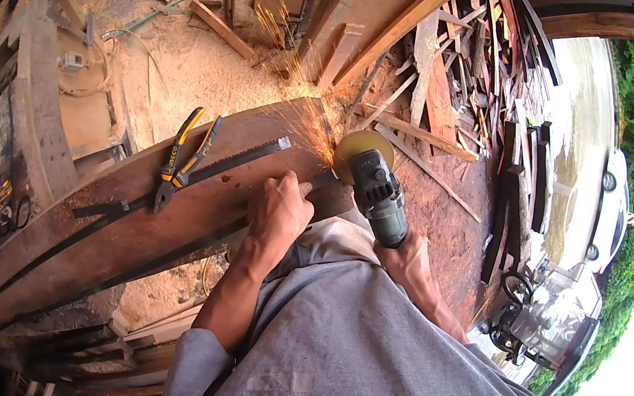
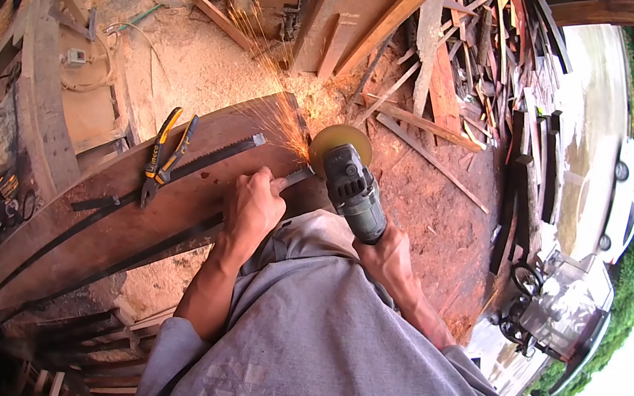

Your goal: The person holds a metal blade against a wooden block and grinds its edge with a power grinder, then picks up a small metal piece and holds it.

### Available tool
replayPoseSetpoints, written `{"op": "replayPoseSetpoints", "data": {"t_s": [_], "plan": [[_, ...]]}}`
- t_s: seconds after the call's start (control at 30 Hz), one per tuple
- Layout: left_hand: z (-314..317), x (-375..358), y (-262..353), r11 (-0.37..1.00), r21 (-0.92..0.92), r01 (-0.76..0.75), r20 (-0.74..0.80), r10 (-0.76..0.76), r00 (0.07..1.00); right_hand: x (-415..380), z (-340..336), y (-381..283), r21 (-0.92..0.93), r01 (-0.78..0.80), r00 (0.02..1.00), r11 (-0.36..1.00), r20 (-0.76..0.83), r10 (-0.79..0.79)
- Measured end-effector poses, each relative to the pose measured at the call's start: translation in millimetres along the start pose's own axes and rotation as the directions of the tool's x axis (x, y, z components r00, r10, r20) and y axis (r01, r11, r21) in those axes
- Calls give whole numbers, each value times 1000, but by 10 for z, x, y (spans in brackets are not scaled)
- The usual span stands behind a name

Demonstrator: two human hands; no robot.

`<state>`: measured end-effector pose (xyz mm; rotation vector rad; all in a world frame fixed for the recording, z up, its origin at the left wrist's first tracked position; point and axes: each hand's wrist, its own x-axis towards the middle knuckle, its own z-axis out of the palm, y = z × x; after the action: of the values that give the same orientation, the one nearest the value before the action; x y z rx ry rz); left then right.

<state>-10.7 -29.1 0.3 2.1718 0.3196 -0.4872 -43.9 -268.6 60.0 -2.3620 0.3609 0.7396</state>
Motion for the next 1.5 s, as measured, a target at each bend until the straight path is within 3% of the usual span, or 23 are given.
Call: {"op": "replayPoseSetpoints", "data": {"t_s": [1.5], "plan": [[35,10,-28,999,37,33,-1,-33,999,-14,-53,29,-64,-75,996,995,45,78]]}}
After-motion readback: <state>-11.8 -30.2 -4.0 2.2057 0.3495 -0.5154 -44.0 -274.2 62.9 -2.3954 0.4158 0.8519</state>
